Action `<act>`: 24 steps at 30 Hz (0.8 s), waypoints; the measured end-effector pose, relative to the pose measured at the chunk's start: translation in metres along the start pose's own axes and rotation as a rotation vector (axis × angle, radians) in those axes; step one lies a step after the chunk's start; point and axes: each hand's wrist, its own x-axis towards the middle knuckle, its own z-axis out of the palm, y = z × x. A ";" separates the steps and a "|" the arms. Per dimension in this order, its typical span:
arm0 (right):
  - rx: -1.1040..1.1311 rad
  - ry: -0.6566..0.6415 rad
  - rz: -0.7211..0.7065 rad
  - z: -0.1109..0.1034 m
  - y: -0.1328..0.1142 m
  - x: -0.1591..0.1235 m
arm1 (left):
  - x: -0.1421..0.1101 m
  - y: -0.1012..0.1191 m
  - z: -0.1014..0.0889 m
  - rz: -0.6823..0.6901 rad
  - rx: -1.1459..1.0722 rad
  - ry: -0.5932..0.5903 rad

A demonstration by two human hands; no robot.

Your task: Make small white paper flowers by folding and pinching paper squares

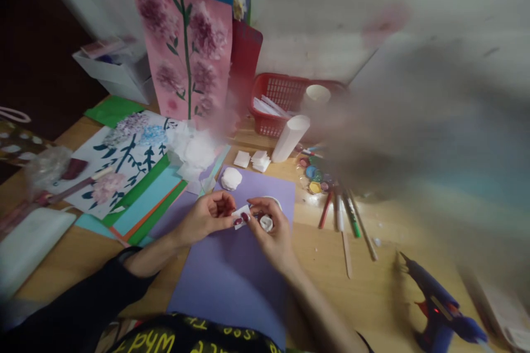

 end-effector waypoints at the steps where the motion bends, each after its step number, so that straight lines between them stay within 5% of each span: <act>1: 0.010 0.007 0.003 0.000 0.001 -0.001 | 0.000 0.000 -0.001 0.001 0.021 -0.020; 12: -0.052 0.082 -0.083 0.000 -0.008 -0.003 | 0.001 0.002 -0.008 -0.001 0.097 -0.052; 18: -0.146 -0.128 -0.189 -0.007 -0.017 -0.005 | -0.001 0.010 -0.009 0.180 0.109 -0.111; 24: -0.190 -0.173 -0.171 -0.001 -0.016 -0.005 | -0.005 0.008 -0.007 0.239 0.150 -0.101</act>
